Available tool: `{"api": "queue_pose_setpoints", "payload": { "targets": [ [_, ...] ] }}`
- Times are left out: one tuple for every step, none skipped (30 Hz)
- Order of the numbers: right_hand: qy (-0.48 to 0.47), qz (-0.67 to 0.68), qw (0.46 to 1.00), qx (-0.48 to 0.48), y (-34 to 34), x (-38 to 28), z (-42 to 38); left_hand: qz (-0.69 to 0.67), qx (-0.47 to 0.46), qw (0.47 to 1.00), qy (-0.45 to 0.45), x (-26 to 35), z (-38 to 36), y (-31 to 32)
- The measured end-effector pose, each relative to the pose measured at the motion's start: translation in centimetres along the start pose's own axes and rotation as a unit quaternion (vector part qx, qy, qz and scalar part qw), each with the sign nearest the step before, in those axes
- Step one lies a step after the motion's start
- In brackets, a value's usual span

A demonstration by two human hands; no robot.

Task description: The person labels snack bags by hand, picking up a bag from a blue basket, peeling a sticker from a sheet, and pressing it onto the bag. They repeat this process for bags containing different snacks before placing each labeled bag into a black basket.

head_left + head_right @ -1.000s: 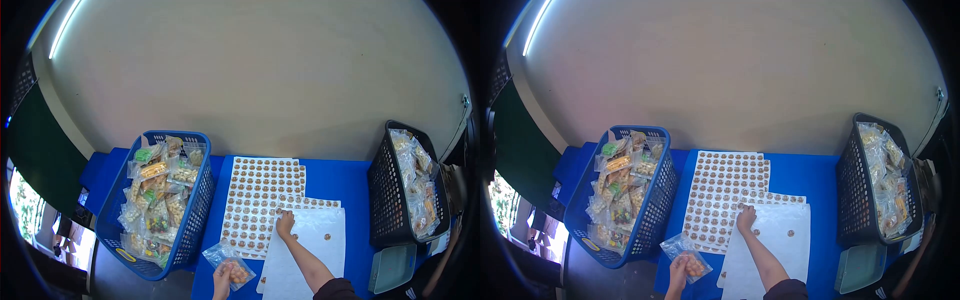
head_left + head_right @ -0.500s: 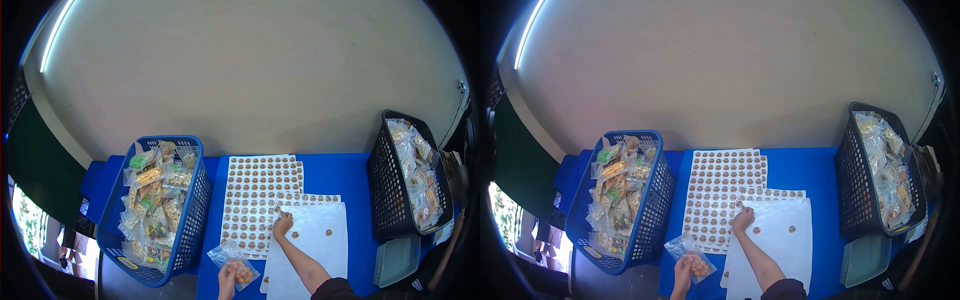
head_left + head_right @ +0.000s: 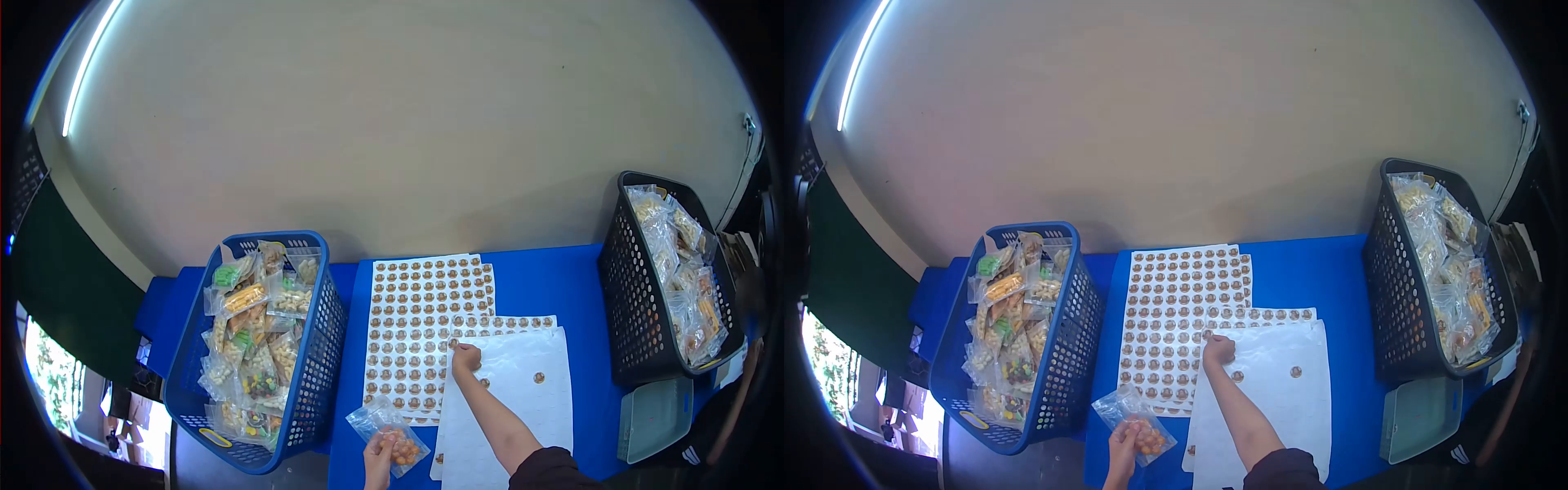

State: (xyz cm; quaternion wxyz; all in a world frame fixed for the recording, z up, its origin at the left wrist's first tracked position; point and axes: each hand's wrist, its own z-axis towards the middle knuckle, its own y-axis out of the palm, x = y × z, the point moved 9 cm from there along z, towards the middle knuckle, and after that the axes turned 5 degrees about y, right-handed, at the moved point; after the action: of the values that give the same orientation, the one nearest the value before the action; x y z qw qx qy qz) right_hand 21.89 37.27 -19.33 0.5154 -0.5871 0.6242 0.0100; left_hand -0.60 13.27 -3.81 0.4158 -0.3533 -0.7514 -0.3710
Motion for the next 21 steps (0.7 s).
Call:
{"api": "queue_pose_setpoints", "payload": {
  "targets": [
    [0.003, -0.003, 1.0, 0.021, -0.2, -0.2, 0.0, 0.003, 0.0, 1.0, 0.002, -0.2, 0.0, -0.1],
    [0.007, -0.007, 0.999, 0.043, -0.4, -0.3, 0.0, 0.005, 0.0, 1.0, 0.003, -0.3, 0.1, -0.2],
    [0.011, -0.011, 0.998, 0.065, -0.5, -0.2, 0.0, 0.009, -0.001, 1.0, 0.005, -0.2, 0.1, -0.2],
    [-0.023, -0.008, 0.995, 0.095, -0.7, -0.5, -0.3, 0.013, -0.002, 1.0, 0.006, -0.2, 0.1, -0.2],
    [-0.057, -0.006, 0.991, 0.124, -0.7, -0.4, -0.7, 0.016, -0.002, 1.0, 0.006, -0.3, 0.0, -0.2],
    [-0.091, -0.005, 0.984, 0.153, -1.0, -0.4, -1.3, 0.021, 0.0, 1.0, 0.005, -0.3, -0.1, -0.2],
    [-0.12, -0.006, 0.979, 0.166, -1.1, -0.4, -1.7, 0.027, 0.002, 1.0, 0.005, -0.2, -0.2, -0.2],
    [-0.149, -0.007, 0.973, 0.179, -1.1, -0.5, -2.1, 0.033, 0.003, 0.999, 0.006, -0.1, -0.2, -0.1],
    [-0.176, -0.006, 0.965, 0.191, -1.3, -0.9, -2.6, 0.032, 0.004, 0.999, 0.003, -0.1, -0.2, -0.2],
    [-0.16, -0.015, 0.971, 0.177, -1.1, -0.8, -2.5, 0.032, 0.006, 0.999, 0.001, -0.2, -0.2, -0.2],
    [-0.144, -0.022, 0.976, 0.162, -1.0, -0.8, -2.2, 0.031, 0.007, 1.0, 0.0, -0.3, -0.3, -0.2],
    [-0.129, -0.03, 0.98, 0.146, -1.1, -1.1, -2.1, 0.037, 0.007, 0.999, 0.003, -0.4, -0.2, -0.4],
    [-0.117, -0.029, 0.983, 0.135, -1.2, -1.3, -2.1, 0.043, 0.008, 0.999, 0.007, -0.7, -0.1, -0.7],
    [-0.105, -0.029, 0.986, 0.123, -1.4, -1.5, -2.2, 0.049, 0.009, 0.999, 0.009, -0.9, -0.1, -0.9],
    [-0.092, -0.028, 0.989, 0.111, -1.6, -1.6, -2.2, 0.052, 0.008, 0.999, 0.004, -0.9, -0.1, -0.9],
    [-0.082, -0.037, 0.99, 0.104, -1.7, -1.8, -2.3, 0.054, 0.008, 0.999, 0.0, -0.8, -0.2, -0.8],
    [-0.073, -0.045, 0.992, 0.097, -1.8, -1.9, -2.3, 0.056, 0.007, 0.998, -0.005, -0.8, -0.1, -0.7],
    [-0.064, -0.053, 0.992, 0.091, -1.8, -2.0, -2.2, 0.06, -0.022, 0.998, -0.016, -1.4, 0.0, -0.7],
    [-0.066, -0.07, 0.99, 0.101, -1.5, -2.0, -2.0, 0.064, -0.051, 0.996, -0.028, -2.3, 0.2, -1.0],
    [-0.069, -0.087, 0.988, 0.111, -1.1, -1.8, -1.7, 0.067, -0.08, 0.994, -0.04, -3.2, 0.3, -1.2],
    [-0.071, -0.105, 0.985, 0.121, -0.9, -1.8, -1.6, 0.066, -0.055, 0.996, -0.016, -2.3, 0.3, -1.0]
  ]
}}
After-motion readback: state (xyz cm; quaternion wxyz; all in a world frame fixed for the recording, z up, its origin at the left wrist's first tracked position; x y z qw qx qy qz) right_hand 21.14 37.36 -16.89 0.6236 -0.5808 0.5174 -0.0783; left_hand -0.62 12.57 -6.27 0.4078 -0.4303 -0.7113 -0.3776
